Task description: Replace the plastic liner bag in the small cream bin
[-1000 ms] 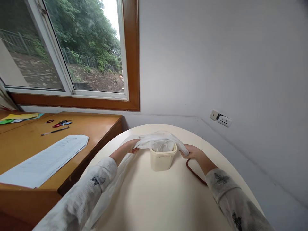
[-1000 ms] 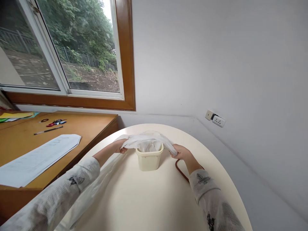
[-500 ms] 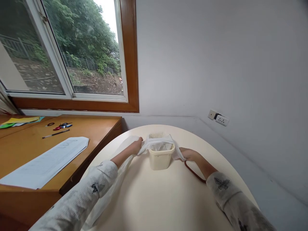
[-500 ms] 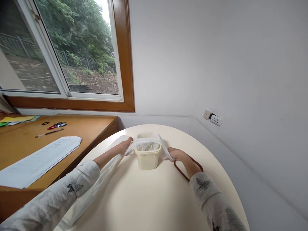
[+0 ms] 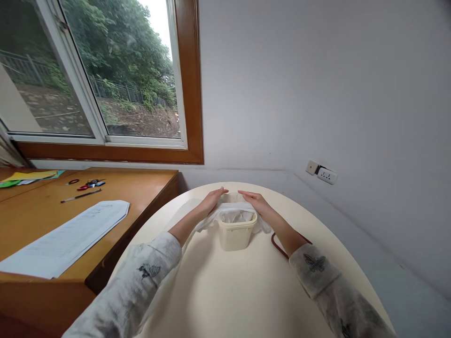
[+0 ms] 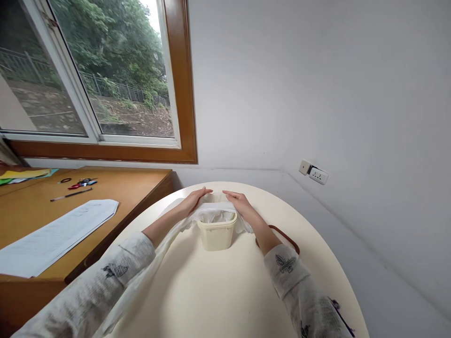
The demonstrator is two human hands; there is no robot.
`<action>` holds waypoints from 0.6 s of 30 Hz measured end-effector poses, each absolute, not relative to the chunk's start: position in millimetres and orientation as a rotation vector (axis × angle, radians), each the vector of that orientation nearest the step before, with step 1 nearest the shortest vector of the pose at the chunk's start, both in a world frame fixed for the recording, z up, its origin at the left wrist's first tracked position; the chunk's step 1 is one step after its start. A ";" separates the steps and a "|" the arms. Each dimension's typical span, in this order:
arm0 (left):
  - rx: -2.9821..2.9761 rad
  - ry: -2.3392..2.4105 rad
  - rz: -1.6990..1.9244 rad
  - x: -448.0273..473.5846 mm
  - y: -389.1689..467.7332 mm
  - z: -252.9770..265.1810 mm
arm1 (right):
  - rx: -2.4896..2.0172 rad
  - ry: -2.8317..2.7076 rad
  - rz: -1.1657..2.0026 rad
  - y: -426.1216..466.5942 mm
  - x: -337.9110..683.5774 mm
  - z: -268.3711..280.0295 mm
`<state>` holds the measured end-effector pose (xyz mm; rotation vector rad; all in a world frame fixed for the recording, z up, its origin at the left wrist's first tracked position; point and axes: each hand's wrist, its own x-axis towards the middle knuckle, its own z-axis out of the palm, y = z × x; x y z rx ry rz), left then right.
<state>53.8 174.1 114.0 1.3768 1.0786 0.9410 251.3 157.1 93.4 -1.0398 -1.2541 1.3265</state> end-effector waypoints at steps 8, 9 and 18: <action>1.170 1.008 0.909 58.9 174.7 102.5 | -1.135 -1.163 1.424 168.7 242.3 90.2; 1.157 1.009 0.908 59.1 174.1 100.1 | -1.153 -1.150 1.437 169.1 243.3 88.3; 1.259 1.089 0.941 57.4 149.2 90.0 | -1.147 -1.148 1.385 149.6 248.1 80.0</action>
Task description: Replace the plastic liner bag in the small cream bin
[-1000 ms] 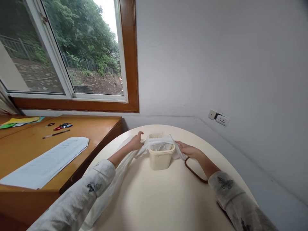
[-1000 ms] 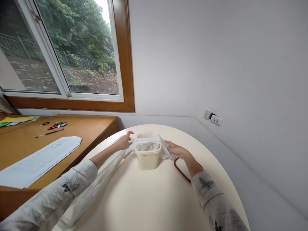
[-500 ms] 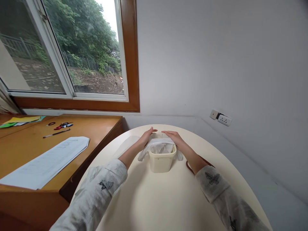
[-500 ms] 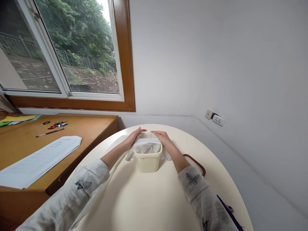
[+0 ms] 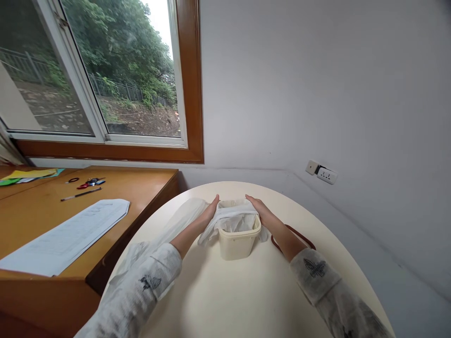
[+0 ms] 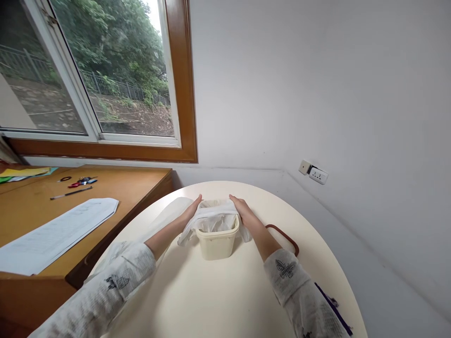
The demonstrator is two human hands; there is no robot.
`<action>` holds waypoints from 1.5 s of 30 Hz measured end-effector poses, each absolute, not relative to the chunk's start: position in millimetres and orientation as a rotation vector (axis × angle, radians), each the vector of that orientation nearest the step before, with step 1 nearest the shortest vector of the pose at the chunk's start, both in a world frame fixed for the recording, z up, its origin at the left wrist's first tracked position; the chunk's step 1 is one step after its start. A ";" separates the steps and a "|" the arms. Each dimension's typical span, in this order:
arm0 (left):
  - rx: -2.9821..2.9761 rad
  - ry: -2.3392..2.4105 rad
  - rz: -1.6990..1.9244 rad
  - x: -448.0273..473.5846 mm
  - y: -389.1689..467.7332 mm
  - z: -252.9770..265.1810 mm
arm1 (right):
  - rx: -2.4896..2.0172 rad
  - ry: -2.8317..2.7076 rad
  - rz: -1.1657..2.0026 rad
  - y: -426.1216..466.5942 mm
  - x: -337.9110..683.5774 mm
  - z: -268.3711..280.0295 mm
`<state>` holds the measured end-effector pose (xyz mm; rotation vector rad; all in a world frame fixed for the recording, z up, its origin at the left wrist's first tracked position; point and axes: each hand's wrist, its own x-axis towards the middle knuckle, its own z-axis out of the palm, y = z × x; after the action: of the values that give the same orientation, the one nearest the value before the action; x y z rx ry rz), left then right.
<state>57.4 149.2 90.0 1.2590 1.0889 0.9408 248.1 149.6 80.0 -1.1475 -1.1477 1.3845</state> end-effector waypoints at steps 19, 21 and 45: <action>2.101 1.281 0.622 14.7 64.2 156.8 | -1.289 -1.979 0.567 77.3 283.3 139.4; 2.224 1.236 0.670 14.6 51.2 162.4 | -1.218 -1.991 0.596 60.6 287.9 147.8; 2.820 1.059 0.023 6.8 23.9 96.7 | -1.384 -2.410 0.534 2.4 288.9 96.9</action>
<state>6.8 23.9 96.7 2.8204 1.0589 0.0226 288.9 2.4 96.9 -1.3844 -2.4096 0.5340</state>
